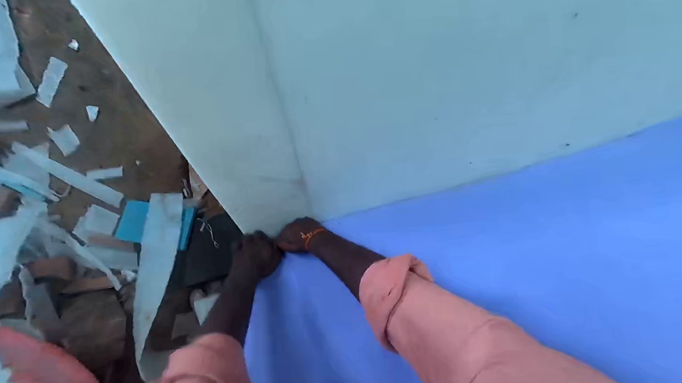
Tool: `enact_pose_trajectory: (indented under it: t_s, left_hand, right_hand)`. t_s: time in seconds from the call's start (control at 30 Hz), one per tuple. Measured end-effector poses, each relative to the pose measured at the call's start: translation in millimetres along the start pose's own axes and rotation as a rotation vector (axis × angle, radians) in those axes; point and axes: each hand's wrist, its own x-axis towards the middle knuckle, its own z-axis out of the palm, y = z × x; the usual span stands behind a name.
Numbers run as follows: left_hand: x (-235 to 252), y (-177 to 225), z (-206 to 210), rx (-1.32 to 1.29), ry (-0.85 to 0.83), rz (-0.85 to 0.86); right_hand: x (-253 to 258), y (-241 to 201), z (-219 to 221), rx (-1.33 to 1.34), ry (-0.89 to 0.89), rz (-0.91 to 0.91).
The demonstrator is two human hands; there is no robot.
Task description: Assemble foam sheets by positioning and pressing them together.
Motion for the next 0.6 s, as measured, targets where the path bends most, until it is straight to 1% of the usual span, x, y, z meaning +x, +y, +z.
enact_pose_trajectory:
  t_s: [0.03,0.07,0.1,0.13,0.2,0.27,0.33,0.37,0.43,0.5,0.57,0.6]
  left_hand:
    - [11,-9,4,-0.006,0.196,0.007]
    - [13,-12,0,-0.025,0.295,0.002]
    - [7,-10,-1,-0.054,0.303,-0.02]
    - [3,-4,-3,-0.071,0.278,-0.041]
    - [6,2,-9,-0.083,0.255,-0.056]
    - [10,1,4,-0.062,0.253,-0.049]
    - [19,2,8,-0.067,0.247,-0.075]
    - [19,3,12,-0.072,0.24,-0.092]
    - [12,0,10,-0.084,0.263,-0.1]
    - [9,2,8,-0.078,0.289,-0.066]
    - [12,1,8,-0.151,0.315,-0.06]
    - [11,-1,12,-0.185,0.301,-0.077]
  right_hand:
    - [2,4,-8,0.017,-0.007,-0.04]
    - [1,8,-14,0.036,0.005,-0.079]
    - [-10,13,-9,0.072,0.042,-0.113]
    - [-26,22,-2,0.106,0.106,-0.125]
    - [-55,40,-3,0.072,0.252,-0.084]
    - [-71,47,2,-0.037,0.237,0.009]
    - [-58,42,-1,-0.141,0.152,0.09]
    - [-50,43,-1,-0.149,0.104,0.099]
    - [-43,53,-7,-0.075,0.078,0.039]
    - [-69,68,-16,-0.02,0.093,0.0]
    - [-101,81,-25,-0.096,0.169,0.079]
    - [-108,88,-19,-0.115,0.191,0.12]
